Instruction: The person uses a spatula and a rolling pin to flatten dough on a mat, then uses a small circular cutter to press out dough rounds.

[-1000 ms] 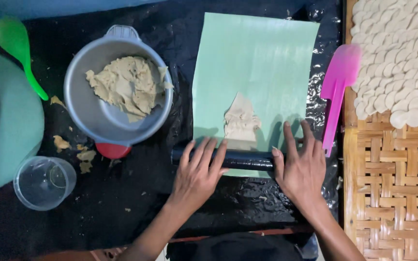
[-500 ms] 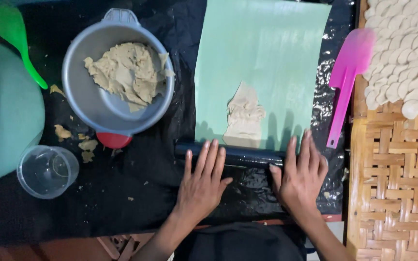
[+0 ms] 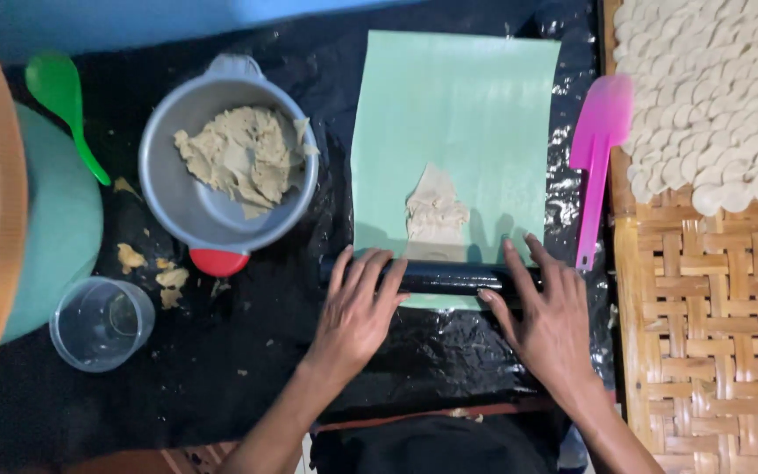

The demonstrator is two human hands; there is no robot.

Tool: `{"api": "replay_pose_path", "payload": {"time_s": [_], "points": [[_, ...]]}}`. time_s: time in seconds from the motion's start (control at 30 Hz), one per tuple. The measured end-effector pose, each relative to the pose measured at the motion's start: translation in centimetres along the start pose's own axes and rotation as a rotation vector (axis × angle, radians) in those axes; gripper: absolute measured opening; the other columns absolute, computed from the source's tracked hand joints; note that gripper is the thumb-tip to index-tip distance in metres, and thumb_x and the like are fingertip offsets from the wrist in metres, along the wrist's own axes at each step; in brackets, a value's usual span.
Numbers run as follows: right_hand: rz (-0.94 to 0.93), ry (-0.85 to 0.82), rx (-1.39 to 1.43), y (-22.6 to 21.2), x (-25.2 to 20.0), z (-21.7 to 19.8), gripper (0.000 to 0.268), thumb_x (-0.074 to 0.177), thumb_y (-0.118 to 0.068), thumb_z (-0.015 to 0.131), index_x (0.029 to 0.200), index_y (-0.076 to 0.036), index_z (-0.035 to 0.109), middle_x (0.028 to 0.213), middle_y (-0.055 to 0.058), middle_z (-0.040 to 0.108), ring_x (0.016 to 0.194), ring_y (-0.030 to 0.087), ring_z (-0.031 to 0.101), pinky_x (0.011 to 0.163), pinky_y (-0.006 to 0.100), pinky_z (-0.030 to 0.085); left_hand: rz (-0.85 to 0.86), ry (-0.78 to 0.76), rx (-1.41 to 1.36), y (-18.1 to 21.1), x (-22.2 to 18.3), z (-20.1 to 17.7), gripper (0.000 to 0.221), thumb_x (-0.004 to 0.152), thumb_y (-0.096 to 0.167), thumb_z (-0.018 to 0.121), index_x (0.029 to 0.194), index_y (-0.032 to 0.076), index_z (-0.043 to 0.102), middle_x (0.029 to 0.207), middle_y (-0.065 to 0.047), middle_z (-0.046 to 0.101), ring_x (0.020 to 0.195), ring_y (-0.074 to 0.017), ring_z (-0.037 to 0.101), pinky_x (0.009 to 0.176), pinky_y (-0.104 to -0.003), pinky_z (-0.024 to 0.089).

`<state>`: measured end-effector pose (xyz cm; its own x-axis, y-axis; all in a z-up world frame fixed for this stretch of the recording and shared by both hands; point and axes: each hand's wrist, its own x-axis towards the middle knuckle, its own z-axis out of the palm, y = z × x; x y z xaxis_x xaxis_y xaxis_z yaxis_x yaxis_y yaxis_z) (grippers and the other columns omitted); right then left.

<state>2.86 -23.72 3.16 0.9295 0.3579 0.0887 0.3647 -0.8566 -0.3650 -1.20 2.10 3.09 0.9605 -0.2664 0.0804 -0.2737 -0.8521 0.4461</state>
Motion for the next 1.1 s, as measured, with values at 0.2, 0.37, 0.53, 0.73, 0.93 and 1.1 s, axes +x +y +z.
{"api": "replay_pose_path", "payload": {"time_s": [0.2, 0.37, 0.53, 0.73, 0.93, 1.1], "points": [[-0.052, 0.018, -0.096, 0.9, 2.2, 2.6, 0.064, 0.1, -0.035, 0.055, 0.15, 0.004, 0.048, 0.157, 0.027, 0.046, 0.143, 0.039, 0.047, 0.114, 0.054, 0.037, -0.06, 0.109, 0.093, 0.4, 1.2, 2.3, 0.068, 0.096, 0.023, 0.064, 0.152, -0.009, 0.043, 0.161, -0.025, 0.04, 0.153, -0.0361, 0.035, 0.122, -0.062, 0.022], [-0.002, -0.054, -0.101, 2.1, 7.7, 2.8, 0.058, 0.107, -0.035, 0.046, 0.156, -0.002, 0.046, 0.162, 0.029, 0.036, 0.151, 0.043, 0.036, 0.121, 0.054, 0.029, -0.117, 0.052, 0.083, -1.7, 7.4, 2.2, 0.079, 0.099, 0.041, 0.059, 0.153, -0.011, 0.035, 0.163, -0.028, 0.031, 0.155, -0.0395, 0.026, 0.122, -0.067, 0.015], [0.005, -0.041, -0.007, 2.9, 12.7, 2.3, 0.064, 0.109, -0.038, 0.043, 0.159, 0.003, 0.04, 0.163, 0.038, 0.024, 0.149, 0.053, 0.022, 0.121, 0.056, 0.022, -0.108, 0.062, 0.203, -3.2, 11.9, 1.4, 0.075, 0.101, 0.043, 0.056, 0.155, -0.004, 0.035, 0.164, -0.029, 0.023, 0.155, -0.0429, 0.018, 0.121, -0.069, 0.009], [0.02, 0.001, -0.122, 2.3, 8.2, 2.9, 0.065, 0.107, -0.038, 0.045, 0.159, 0.002, 0.041, 0.165, 0.034, 0.028, 0.154, 0.047, 0.026, 0.124, 0.057, 0.021, -0.11, 0.065, 0.121, -1.9, 8.1, 2.6, 0.084, 0.1, 0.041, 0.058, 0.157, -0.012, 0.029, 0.166, -0.03, 0.021, 0.157, -0.0416, 0.018, 0.123, -0.069, 0.01], [-0.01, -0.002, -0.075, 1.3, -0.8, 4.4, 0.062, 0.104, -0.035, 0.052, 0.153, 0.003, 0.047, 0.163, 0.029, 0.039, 0.15, 0.043, 0.038, 0.121, 0.055, 0.026, -0.078, 0.109, 0.071, 0.5, 0.5, 2.9, 0.075, 0.102, 0.037, 0.061, 0.156, -0.01, 0.036, 0.164, -0.025, 0.036, 0.156, -0.0359, 0.032, 0.125, -0.061, 0.021], [-0.121, 0.098, 0.011, 0.3, -4.5, 4.1, 0.064, 0.082, -0.028, 0.073, 0.141, -0.011, 0.055, 0.149, 0.031, 0.045, 0.14, 0.047, 0.042, 0.111, 0.059, 0.035, 0.009, 0.148, 0.101, 0.2, -1.8, 2.7, 0.06, 0.095, 0.028, 0.068, 0.145, 0.0, 0.053, 0.151, -0.016, 0.054, 0.141, -0.0328, 0.049, 0.12, -0.054, 0.032]]}}
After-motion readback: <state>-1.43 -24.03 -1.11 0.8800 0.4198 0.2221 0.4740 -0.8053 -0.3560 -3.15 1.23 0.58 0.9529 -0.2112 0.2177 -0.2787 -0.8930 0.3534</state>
